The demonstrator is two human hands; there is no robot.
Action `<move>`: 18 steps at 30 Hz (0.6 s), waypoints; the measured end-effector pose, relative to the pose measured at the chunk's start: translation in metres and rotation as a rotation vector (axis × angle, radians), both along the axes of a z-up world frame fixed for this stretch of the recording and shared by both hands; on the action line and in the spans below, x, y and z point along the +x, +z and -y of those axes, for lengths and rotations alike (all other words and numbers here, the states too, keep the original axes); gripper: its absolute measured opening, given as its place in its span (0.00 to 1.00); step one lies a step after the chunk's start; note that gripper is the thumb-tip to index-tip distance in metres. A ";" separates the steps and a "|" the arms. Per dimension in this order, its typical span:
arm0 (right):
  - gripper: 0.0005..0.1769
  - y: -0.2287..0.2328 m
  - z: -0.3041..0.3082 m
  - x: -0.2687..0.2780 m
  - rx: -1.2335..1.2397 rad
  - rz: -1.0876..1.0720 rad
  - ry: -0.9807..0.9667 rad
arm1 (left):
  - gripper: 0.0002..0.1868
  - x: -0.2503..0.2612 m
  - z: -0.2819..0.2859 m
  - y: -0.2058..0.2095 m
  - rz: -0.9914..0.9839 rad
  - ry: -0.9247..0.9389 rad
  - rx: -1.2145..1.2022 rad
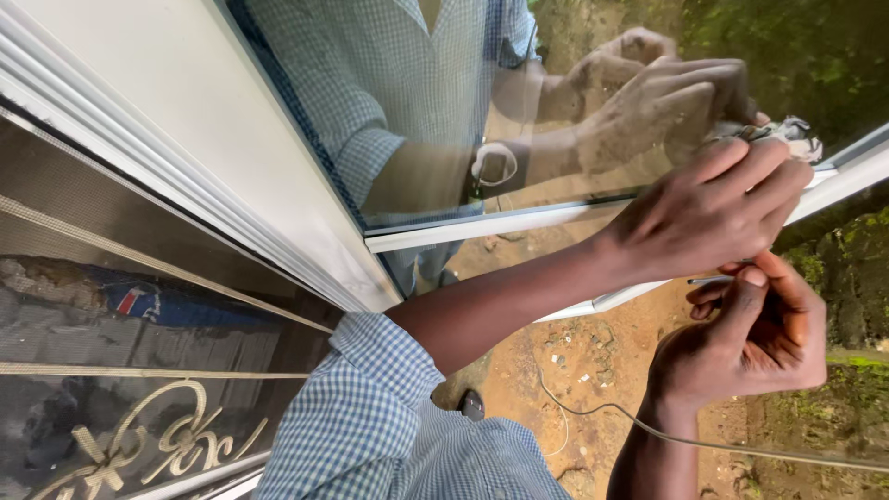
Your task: The person cleans a window by wiping the glass pane and window frame with a cloth.
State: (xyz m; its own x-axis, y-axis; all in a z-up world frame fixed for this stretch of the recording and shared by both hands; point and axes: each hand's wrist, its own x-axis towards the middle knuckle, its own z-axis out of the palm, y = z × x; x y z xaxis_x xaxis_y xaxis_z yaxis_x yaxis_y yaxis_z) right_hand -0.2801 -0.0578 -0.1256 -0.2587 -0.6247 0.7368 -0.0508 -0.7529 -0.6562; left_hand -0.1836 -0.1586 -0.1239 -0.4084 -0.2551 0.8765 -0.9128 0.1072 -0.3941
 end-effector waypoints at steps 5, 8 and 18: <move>0.06 -0.013 0.007 -0.003 0.001 -0.018 0.024 | 0.10 0.036 -0.044 -0.025 0.044 0.089 0.010; 0.06 -0.019 0.003 0.001 0.029 0.017 0.059 | 0.09 0.065 -0.090 -0.025 -0.006 0.082 0.069; 0.06 -0.027 -0.017 0.030 0.072 0.027 0.251 | 0.10 0.138 -0.216 -0.025 -0.264 0.316 -0.073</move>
State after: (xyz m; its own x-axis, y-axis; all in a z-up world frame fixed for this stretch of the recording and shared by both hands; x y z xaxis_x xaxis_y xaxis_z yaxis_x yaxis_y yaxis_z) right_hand -0.2506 -0.0409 -0.1521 -0.1080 -0.7224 0.6830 0.1498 -0.6910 -0.7071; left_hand -0.0455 0.0575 -0.1489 -0.0791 -0.2651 0.9610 -0.9669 -0.2143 -0.1387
